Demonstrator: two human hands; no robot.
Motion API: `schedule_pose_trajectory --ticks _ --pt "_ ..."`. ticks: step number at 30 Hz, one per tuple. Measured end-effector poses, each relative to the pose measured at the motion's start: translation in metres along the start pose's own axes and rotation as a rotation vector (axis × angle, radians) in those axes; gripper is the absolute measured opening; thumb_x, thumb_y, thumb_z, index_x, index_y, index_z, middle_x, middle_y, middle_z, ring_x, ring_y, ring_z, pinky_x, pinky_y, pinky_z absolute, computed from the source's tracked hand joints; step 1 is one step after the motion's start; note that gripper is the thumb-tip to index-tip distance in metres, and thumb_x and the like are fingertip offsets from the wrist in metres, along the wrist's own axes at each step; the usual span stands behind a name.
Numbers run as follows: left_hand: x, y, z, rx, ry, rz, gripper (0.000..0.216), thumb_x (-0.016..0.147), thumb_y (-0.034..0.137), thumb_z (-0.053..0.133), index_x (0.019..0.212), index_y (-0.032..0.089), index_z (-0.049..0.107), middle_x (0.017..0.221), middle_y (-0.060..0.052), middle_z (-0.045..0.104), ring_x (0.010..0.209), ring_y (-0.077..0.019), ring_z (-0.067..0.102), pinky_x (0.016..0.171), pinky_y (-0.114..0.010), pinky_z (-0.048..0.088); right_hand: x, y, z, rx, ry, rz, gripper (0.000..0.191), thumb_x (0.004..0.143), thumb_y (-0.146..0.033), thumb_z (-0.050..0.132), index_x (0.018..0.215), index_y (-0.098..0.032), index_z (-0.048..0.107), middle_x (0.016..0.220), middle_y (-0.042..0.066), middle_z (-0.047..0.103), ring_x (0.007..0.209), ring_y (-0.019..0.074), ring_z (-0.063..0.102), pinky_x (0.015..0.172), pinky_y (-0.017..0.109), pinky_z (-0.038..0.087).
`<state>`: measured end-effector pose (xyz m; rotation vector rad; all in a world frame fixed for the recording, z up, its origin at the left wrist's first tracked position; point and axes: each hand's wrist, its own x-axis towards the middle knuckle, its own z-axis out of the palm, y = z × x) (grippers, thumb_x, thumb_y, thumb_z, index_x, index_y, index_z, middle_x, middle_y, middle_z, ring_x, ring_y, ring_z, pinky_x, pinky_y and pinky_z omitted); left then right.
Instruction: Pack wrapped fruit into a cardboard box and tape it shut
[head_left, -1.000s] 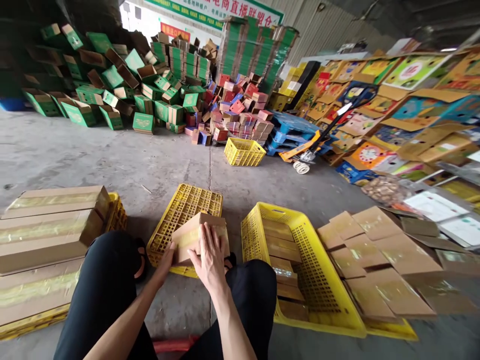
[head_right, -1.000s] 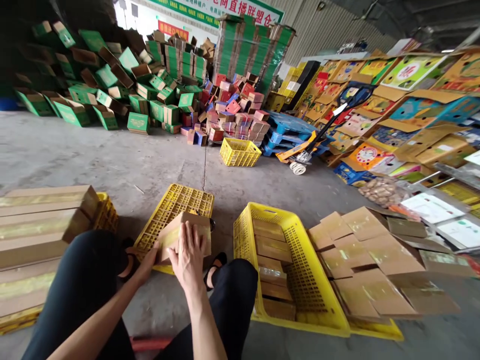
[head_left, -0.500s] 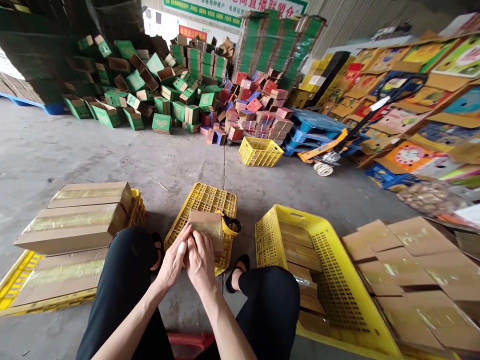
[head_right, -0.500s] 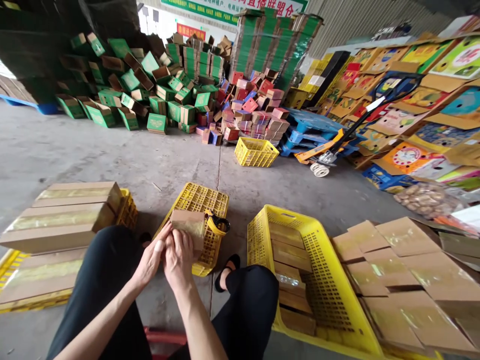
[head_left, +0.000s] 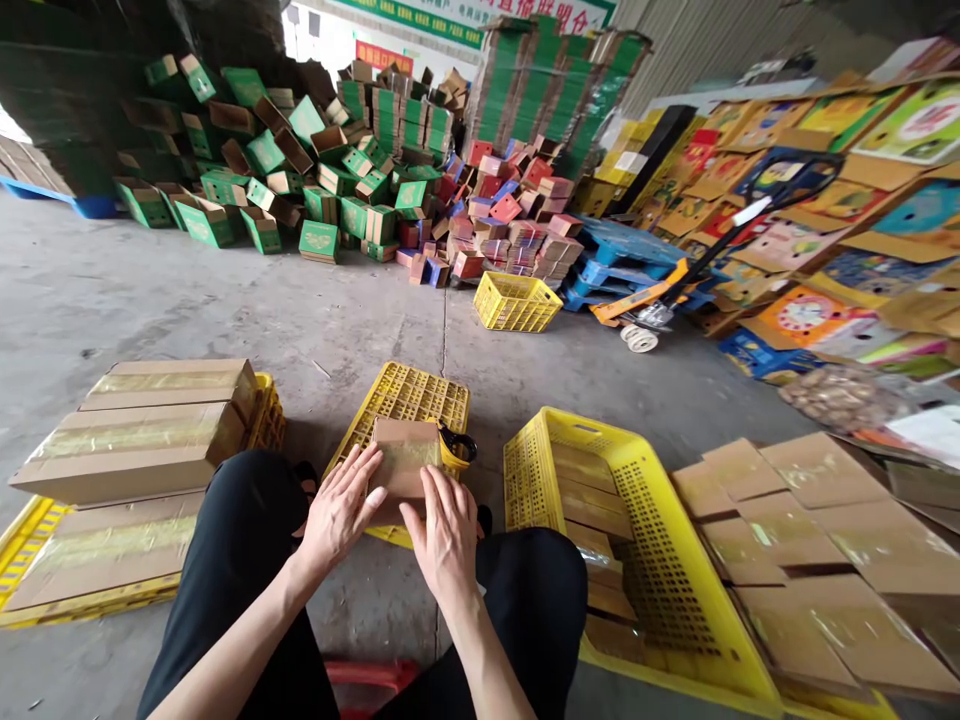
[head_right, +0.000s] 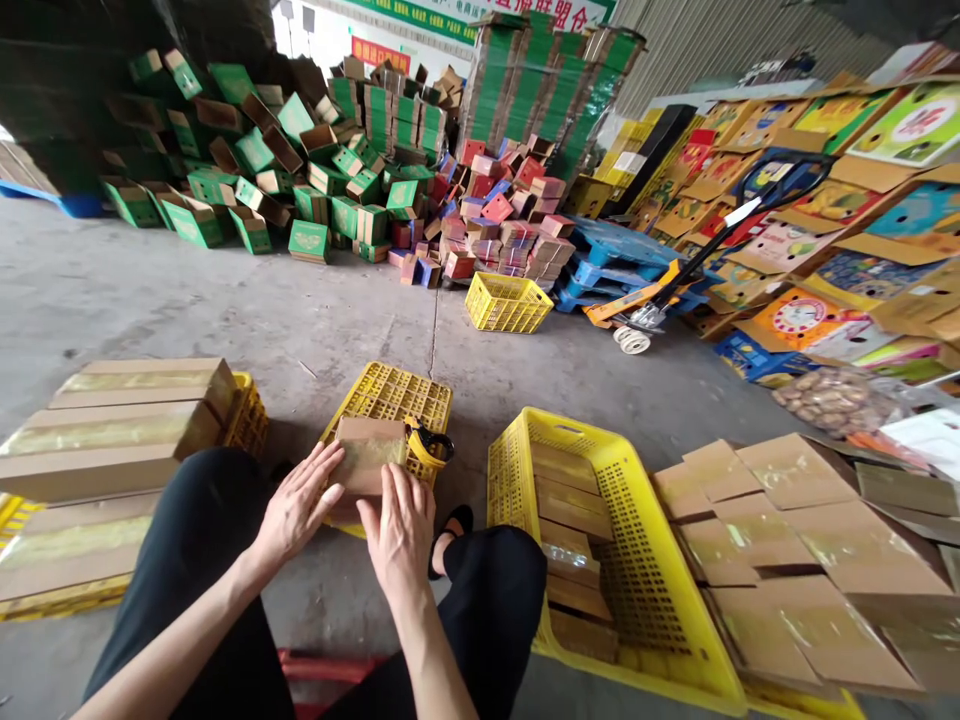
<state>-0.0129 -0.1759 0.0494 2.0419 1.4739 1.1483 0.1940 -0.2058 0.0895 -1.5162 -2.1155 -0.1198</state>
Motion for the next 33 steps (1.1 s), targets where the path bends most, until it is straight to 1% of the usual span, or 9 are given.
schedule_pose_trajectory --ticks 2,5,8,11,14,20,27,30,33 --pt "0.003 0.005 -0.001 0.028 -0.008 -0.002 0.059 0.106 0.054 0.052 0.158 0.025 0.055 0.166 -0.008 0.051 0.16 -0.0329 0.037 0.133 -0.054 0.031 -0.002 0.001 0.001 0.003 0.01 0.002 0.059 0.109 -0.044 0.054 0.162 -0.017 0.049 0.153 0.017 0.062 0.138 0.0366 0.059 0.115 0.055 0.048" --pt "0.006 0.015 -0.001 0.088 -0.026 0.01 0.062 0.103 0.056 0.057 0.156 0.023 0.058 0.167 -0.01 0.049 0.163 -0.0358 0.031 0.134 -0.057 0.025 -0.001 -0.002 0.002 0.026 0.016 -0.004 0.059 0.109 -0.043 0.053 0.161 -0.015 0.049 0.153 0.018 0.062 0.14 0.0367 0.056 0.117 0.056 0.048" --pt "0.008 0.027 0.005 0.09 -0.087 0.077 0.054 0.106 0.05 0.053 0.155 0.026 0.06 0.167 -0.008 0.05 0.162 -0.0343 0.033 0.135 -0.057 0.023 0.002 -0.004 -0.002 0.066 0.005 -0.022 0.049 0.109 -0.028 0.045 0.156 -0.016 0.054 0.147 0.016 0.065 0.138 0.0326 0.059 0.118 0.053 0.048" --pt "0.008 0.033 0.014 0.101 -0.135 0.168 0.053 0.109 0.043 0.049 0.158 0.026 0.056 0.167 -0.007 0.049 0.159 -0.032 0.04 0.135 -0.055 0.024 0.004 0.001 -0.005 0.074 0.005 -0.017 0.047 0.109 -0.018 0.039 0.152 -0.017 0.058 0.142 0.015 0.069 0.133 0.0282 0.063 0.116 0.046 0.051" --pt "0.01 0.031 0.018 0.204 -0.14 0.245 0.056 0.109 0.042 0.049 0.162 0.024 0.05 0.168 -0.009 0.048 0.158 -0.0317 0.041 0.134 -0.053 0.027 0.003 0.005 -0.002 0.048 0.031 -0.015 0.045 0.112 -0.021 0.038 0.153 -0.017 0.057 0.143 0.015 0.069 0.132 0.0276 0.065 0.114 0.044 0.053" --pt "0.019 0.023 0.007 0.331 -0.14 0.373 0.061 0.111 0.048 0.048 0.165 0.021 0.043 0.167 -0.012 0.05 0.157 -0.031 0.043 0.128 -0.053 0.041 0.001 0.006 0.009 0.042 0.146 -0.03 0.041 0.114 -0.027 0.042 0.15 -0.016 0.06 0.137 0.016 0.072 0.129 0.0285 0.069 0.111 0.044 0.057" --pt "0.023 0.022 0.005 0.335 -0.162 0.415 0.066 0.107 0.055 0.053 0.163 0.019 0.046 0.167 -0.013 0.049 0.157 -0.0334 0.044 0.127 -0.053 0.042 0.002 0.011 0.002 0.134 0.184 0.032 0.038 0.115 -0.029 0.041 0.144 -0.015 0.063 0.131 0.017 0.073 0.126 0.0274 0.071 0.107 0.043 0.061" --pt "0.024 0.019 0.004 0.316 -0.169 0.419 0.07 0.106 0.057 0.056 0.163 0.019 0.046 0.166 -0.015 0.05 0.156 -0.0345 0.045 0.126 -0.054 0.043 0.003 0.012 -0.001 0.167 0.172 0.019 0.039 0.115 -0.031 0.041 0.142 -0.015 0.064 0.131 0.017 0.073 0.125 0.0266 0.071 0.108 0.042 0.061" --pt "0.024 0.018 0.003 0.301 -0.178 0.406 0.071 0.104 0.059 0.057 0.162 0.018 0.048 0.165 -0.016 0.052 0.156 -0.0353 0.044 0.126 -0.055 0.043 0.003 0.014 0.0 0.183 0.15 -0.005 0.041 0.115 -0.031 0.041 0.146 -0.016 0.063 0.135 0.017 0.072 0.128 0.0268 0.07 0.109 0.041 0.061"
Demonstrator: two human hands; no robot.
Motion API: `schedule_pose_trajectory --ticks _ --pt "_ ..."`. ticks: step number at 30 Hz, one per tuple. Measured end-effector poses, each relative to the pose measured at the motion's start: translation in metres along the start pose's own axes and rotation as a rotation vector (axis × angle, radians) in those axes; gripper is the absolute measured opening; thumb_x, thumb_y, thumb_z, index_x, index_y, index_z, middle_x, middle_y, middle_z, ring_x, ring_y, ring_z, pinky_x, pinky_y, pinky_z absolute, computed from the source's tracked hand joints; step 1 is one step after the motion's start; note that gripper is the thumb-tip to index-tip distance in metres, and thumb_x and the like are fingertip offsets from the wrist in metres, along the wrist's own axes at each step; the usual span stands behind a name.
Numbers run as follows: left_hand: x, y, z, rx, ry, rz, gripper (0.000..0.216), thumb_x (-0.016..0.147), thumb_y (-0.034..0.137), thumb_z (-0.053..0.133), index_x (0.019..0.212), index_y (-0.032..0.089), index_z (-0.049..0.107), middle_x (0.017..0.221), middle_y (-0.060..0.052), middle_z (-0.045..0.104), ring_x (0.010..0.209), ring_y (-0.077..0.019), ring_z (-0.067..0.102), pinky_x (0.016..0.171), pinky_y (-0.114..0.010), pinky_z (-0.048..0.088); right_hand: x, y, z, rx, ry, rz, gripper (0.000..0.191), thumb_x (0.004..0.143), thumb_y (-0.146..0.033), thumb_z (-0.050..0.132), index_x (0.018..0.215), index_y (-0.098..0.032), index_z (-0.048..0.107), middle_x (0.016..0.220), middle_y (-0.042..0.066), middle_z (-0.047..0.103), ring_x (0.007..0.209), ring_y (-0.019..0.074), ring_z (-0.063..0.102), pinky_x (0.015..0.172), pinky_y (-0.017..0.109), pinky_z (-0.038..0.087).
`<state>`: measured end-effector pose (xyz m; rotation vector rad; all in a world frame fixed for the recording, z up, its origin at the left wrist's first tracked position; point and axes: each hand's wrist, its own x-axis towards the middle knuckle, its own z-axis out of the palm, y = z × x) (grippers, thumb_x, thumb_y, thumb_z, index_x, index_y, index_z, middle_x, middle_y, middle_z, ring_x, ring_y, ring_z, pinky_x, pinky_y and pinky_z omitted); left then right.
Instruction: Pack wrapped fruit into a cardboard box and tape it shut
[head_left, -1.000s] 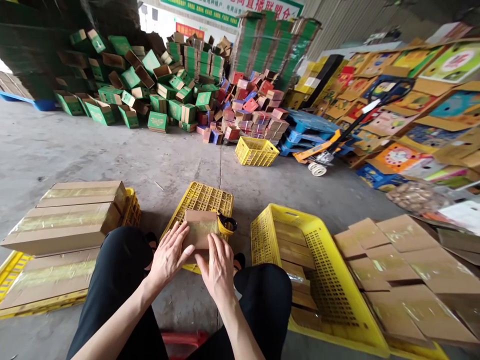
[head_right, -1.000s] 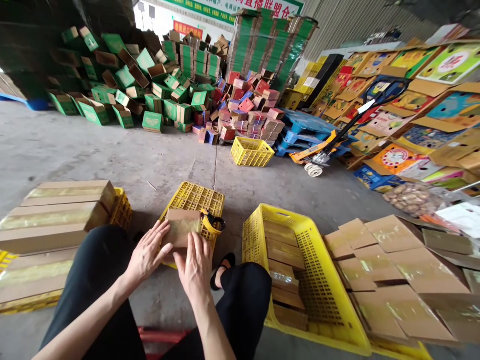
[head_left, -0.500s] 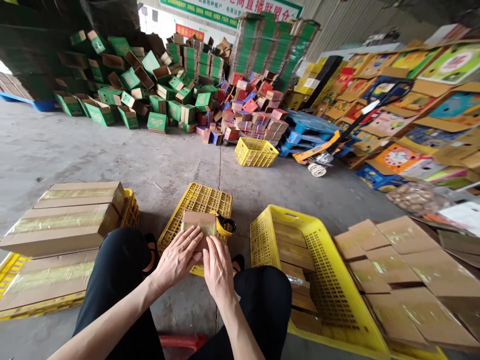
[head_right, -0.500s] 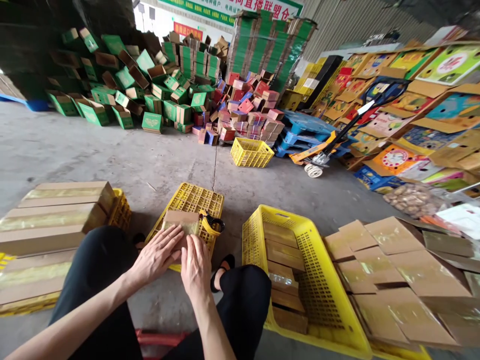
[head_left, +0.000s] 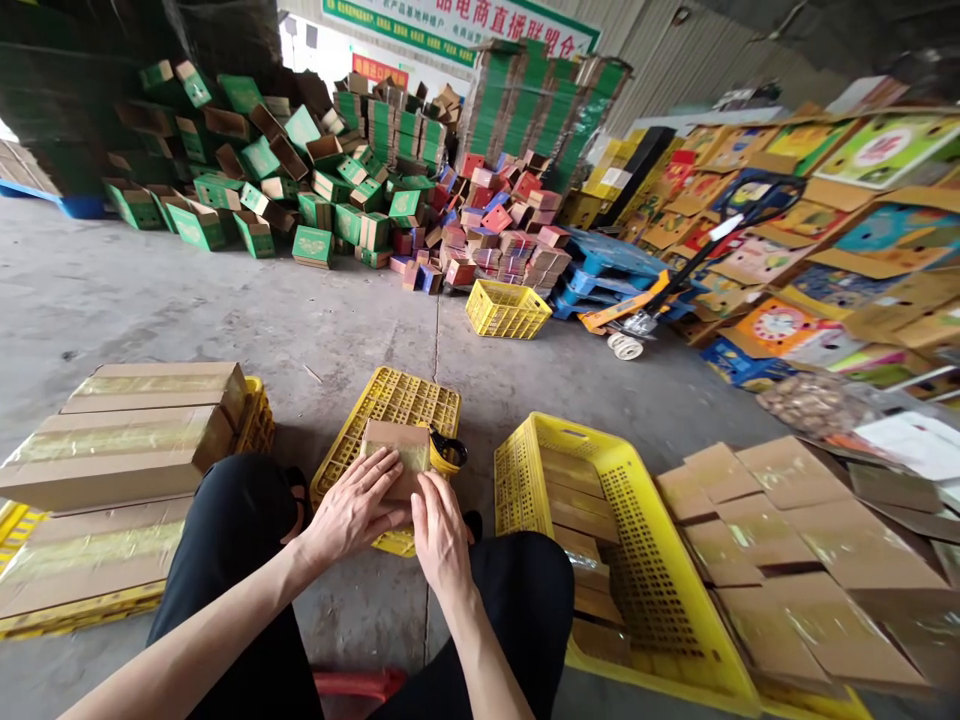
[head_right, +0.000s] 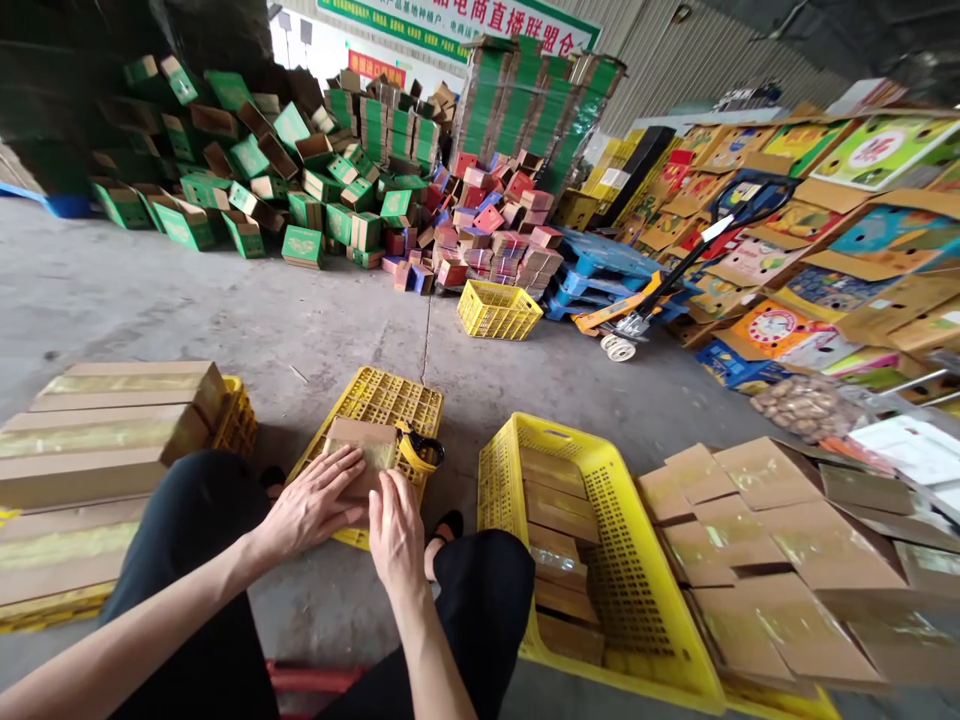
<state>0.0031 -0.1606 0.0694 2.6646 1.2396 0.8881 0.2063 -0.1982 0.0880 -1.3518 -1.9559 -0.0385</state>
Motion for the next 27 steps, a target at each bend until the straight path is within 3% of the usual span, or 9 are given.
schedule_pose_trajectory --ticks 8,16,23,27 --pt "0.004 -0.001 -0.002 -0.051 -0.015 -0.011 0.077 0.1 0.066 0.061 0.157 0.015 0.053 0.162 -0.018 0.054 0.154 -0.0369 0.047 0.125 -0.058 0.043 0.019 0.004 0.007 0.003 -0.057 -0.046 0.044 0.114 -0.029 0.041 0.152 -0.016 0.059 0.14 0.018 0.069 0.135 0.0279 0.065 0.114 0.044 0.057" --pt "0.009 -0.003 -0.006 -0.093 -0.006 -0.031 0.073 0.099 0.066 0.063 0.154 0.018 0.057 0.159 -0.017 0.058 0.151 -0.0364 0.05 0.124 -0.057 0.044 0.045 0.007 0.021 -0.037 -0.07 -0.024 0.041 0.115 -0.029 0.036 0.14 -0.012 0.064 0.135 0.019 0.069 0.13 0.0278 0.066 0.114 0.045 0.056" --pt "0.013 -0.006 -0.015 -0.118 -0.019 0.002 0.062 0.105 0.055 0.057 0.155 0.02 0.056 0.158 -0.015 0.058 0.148 -0.0339 0.052 0.122 -0.053 0.046 0.05 0.008 0.023 -0.058 -0.076 0.005 0.042 0.116 -0.033 0.036 0.139 -0.015 0.066 0.134 0.017 0.069 0.127 0.0264 0.066 0.111 0.042 0.055" --pt "0.019 -0.008 -0.013 -0.095 0.021 -0.021 0.047 0.111 0.035 0.044 0.155 0.022 0.056 0.153 -0.012 0.062 0.142 -0.0293 0.057 0.121 -0.05 0.046 0.053 0.007 0.023 -0.056 -0.094 0.015 0.04 0.116 -0.032 0.037 0.136 -0.018 0.068 0.132 0.015 0.07 0.124 0.0248 0.067 0.11 0.041 0.054"
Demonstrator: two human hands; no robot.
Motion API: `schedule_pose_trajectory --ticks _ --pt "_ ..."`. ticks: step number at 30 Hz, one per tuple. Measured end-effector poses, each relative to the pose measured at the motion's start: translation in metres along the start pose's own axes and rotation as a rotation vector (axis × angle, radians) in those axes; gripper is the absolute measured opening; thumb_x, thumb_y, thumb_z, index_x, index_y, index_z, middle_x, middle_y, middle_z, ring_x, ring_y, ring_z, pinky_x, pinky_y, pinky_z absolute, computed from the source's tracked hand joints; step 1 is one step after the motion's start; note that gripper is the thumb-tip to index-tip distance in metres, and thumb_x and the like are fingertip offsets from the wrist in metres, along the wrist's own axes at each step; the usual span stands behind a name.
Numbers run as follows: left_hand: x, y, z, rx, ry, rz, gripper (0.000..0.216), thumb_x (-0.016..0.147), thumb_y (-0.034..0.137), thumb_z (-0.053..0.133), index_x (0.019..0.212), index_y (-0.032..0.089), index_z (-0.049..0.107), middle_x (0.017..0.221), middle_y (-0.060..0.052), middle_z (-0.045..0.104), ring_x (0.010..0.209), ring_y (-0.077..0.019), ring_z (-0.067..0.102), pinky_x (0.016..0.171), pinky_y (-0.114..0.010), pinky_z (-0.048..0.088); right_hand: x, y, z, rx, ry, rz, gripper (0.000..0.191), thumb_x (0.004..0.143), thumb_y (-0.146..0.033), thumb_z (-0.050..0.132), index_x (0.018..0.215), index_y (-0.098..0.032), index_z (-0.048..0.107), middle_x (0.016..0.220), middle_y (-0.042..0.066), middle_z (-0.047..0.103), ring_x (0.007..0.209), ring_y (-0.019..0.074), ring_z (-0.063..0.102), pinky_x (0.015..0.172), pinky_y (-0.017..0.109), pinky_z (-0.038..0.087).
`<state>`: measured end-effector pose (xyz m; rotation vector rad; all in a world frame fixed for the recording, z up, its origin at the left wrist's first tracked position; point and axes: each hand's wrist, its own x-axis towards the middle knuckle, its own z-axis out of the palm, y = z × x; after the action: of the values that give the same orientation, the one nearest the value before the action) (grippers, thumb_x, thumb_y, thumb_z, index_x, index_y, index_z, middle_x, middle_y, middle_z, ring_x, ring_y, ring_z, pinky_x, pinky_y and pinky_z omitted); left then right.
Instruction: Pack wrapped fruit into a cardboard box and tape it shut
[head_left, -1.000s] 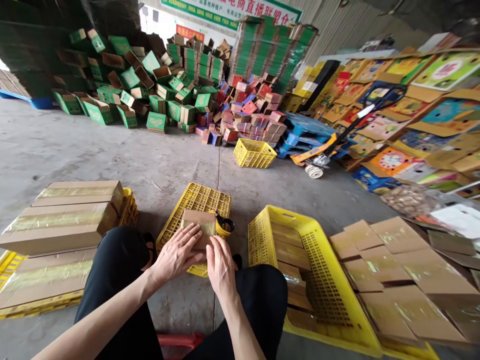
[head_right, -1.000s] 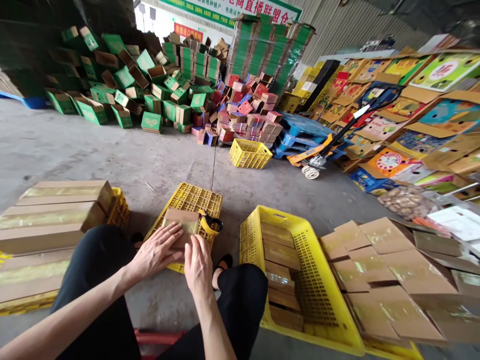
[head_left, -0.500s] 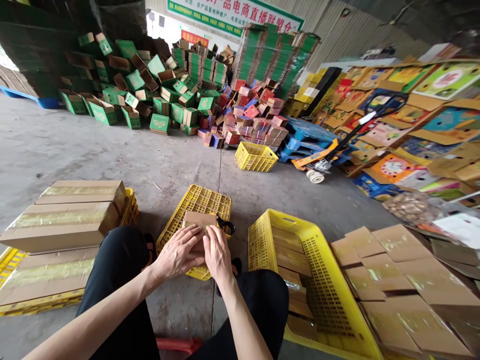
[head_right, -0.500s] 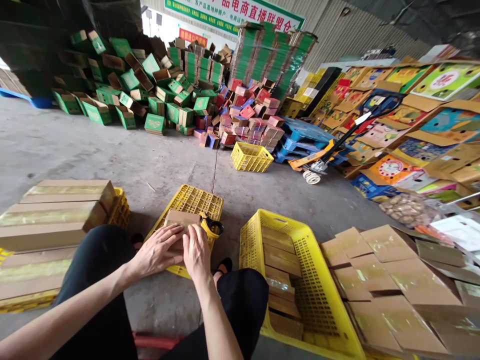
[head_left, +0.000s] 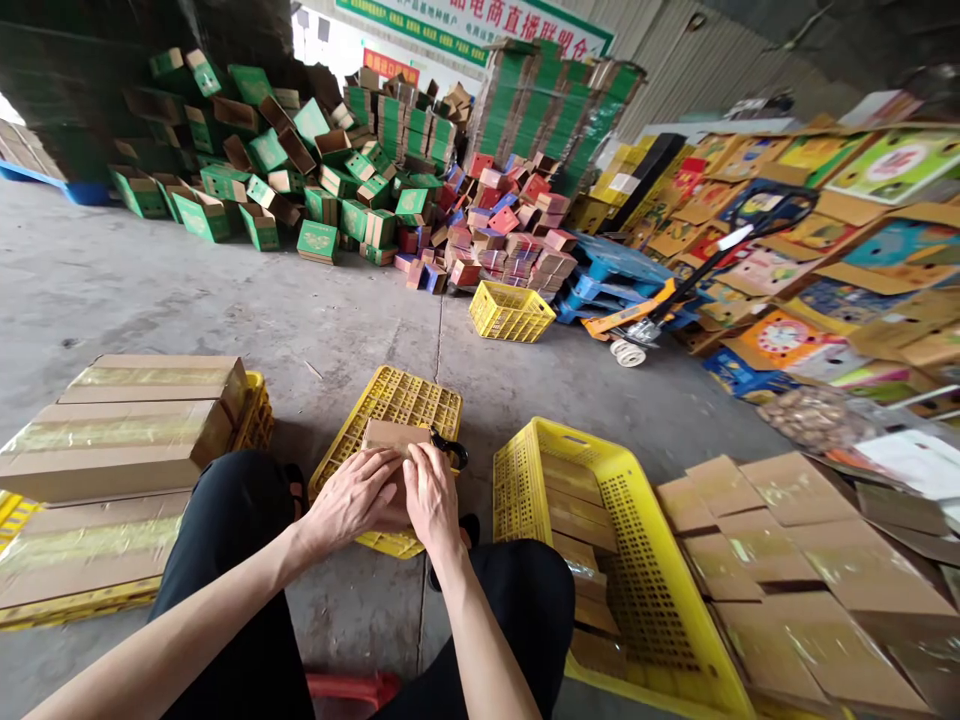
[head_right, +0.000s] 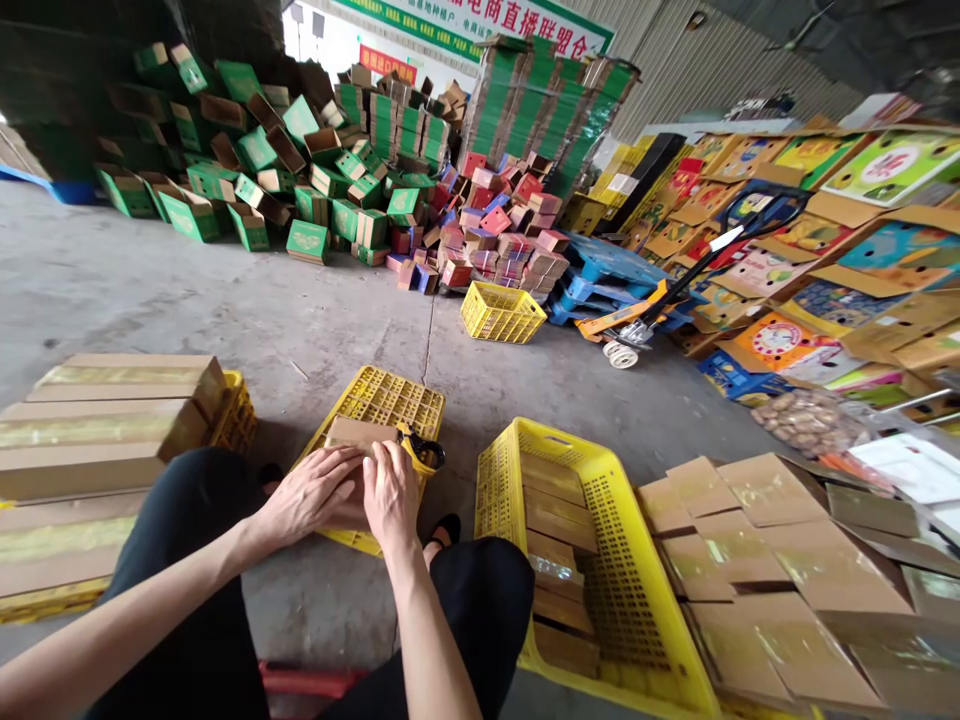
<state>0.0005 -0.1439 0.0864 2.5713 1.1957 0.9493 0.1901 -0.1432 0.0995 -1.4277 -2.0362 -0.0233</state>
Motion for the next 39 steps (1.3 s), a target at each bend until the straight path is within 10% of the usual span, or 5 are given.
schedule_pose_trajectory --ticks 39 --pt "-0.021 -0.01 0.015 0.028 0.181 -0.21 0.049 0.114 0.039 0.037 0.159 0.024 0.046 0.158 -0.013 0.058 0.144 -0.0282 0.058 0.122 -0.049 0.05 -0.005 -0.02 0.015 -0.038 0.072 0.095 0.039 0.114 -0.033 0.041 0.135 -0.018 0.07 0.13 0.017 0.068 0.122 0.0293 0.065 0.109 0.048 0.054"
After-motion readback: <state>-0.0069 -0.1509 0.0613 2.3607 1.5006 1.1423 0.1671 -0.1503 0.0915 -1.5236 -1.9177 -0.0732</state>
